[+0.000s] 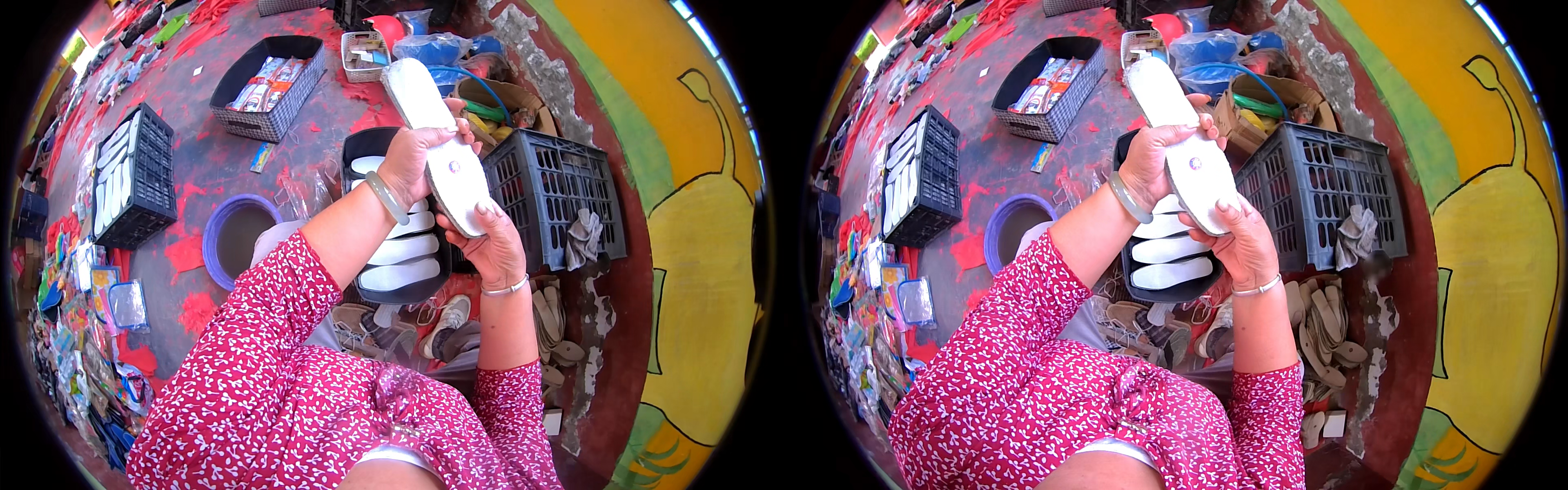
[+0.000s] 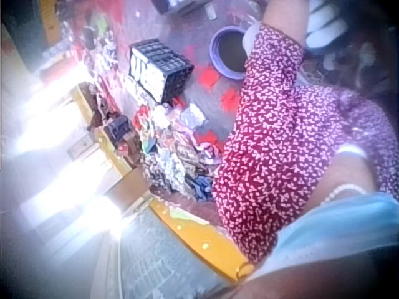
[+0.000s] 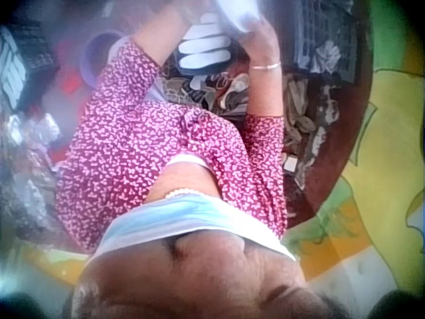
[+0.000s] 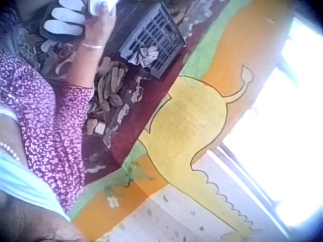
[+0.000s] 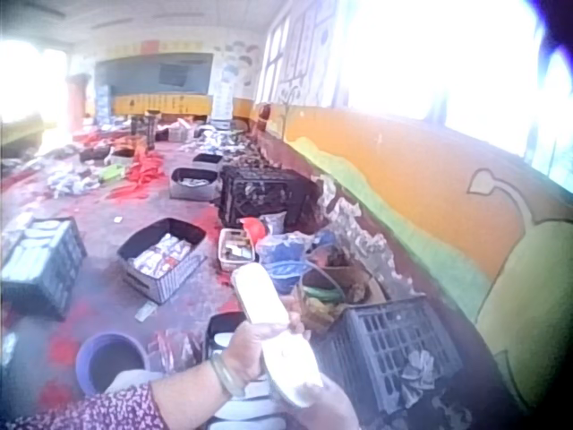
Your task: The person sorts through stacks of white shoe insoles, checking them individually by hand and placing them into a black plastic crate.
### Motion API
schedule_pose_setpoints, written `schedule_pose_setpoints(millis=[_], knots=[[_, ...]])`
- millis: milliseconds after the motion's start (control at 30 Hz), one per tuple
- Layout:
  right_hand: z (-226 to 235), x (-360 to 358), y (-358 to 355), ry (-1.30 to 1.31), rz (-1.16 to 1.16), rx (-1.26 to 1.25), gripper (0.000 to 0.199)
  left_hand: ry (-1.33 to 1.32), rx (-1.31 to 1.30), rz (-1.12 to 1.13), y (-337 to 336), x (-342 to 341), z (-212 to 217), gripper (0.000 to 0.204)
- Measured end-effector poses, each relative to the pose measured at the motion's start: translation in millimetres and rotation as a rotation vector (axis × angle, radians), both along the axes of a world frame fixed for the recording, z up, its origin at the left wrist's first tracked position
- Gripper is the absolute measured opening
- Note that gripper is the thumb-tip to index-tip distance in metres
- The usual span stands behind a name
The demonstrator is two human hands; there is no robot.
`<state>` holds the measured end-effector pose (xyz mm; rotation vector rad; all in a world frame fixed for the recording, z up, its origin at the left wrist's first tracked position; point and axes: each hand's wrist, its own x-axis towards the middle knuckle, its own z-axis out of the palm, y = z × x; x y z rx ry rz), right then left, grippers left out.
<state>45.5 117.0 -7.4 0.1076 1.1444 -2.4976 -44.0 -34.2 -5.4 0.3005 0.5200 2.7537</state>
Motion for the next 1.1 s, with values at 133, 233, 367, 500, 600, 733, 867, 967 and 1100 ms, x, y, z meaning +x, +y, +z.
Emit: schedule_pose_setpoints(millis=[133, 233, 367, 500, 600, 733, 867, 967, 1100], knots=[[0.1, 1.5, -10.1, -0.022, -0.080, -0.004, 0.049, 0.101, -0.084, 0.001, -0.6, 0.4, 0.7, 0.045], [-0.4, 0.1, -8.0, 0.033, -0.094, 0.117, 0.048, 0.151, -0.180, 0.044, -0.4, 2.0, 3.5, 0.045], [2.8, 3.3, -12.9, 0.115, -0.176, 0.344, 0.045, 0.297, -0.382, 0.132, 3.1, 2.0, 0.3, 0.045], [4.9, 2.9, -12.3, 0.084, -0.141, 0.231, 0.041, 0.179, -0.165, 0.008, -2.2, -2.1, -3.0, 0.048], [-0.2, 1.7, -8.4, 0.048, -0.121, 0.100, 0.039, 0.011, -0.042, -0.080, 1.2, -2.0, -3.4, 0.053], [-2.1, -1.0, -8.0, 0.028, -0.217, 0.106, 0.037, 0.087, -0.142, -0.136, 10.2, 5.3, -11.2, 0.065], [-0.9, -2.4, -6.1, 0.021, -0.242, 0.146, 0.036, 0.135, -0.304, -0.083, 17.3, 11.1, -11.6, 0.062], [0.2, -2.2, -9.7, 0.013, -0.244, 0.186, 0.033, 0.201, -0.431, -0.020, 19.7, 9.7, -19.4, 0.059], [6.4, 0.0, -12.2, 0.036, -0.253, 0.270, 0.030, 0.245, -0.443, -0.014, 19.1, 9.4, -17.7, 0.061]])
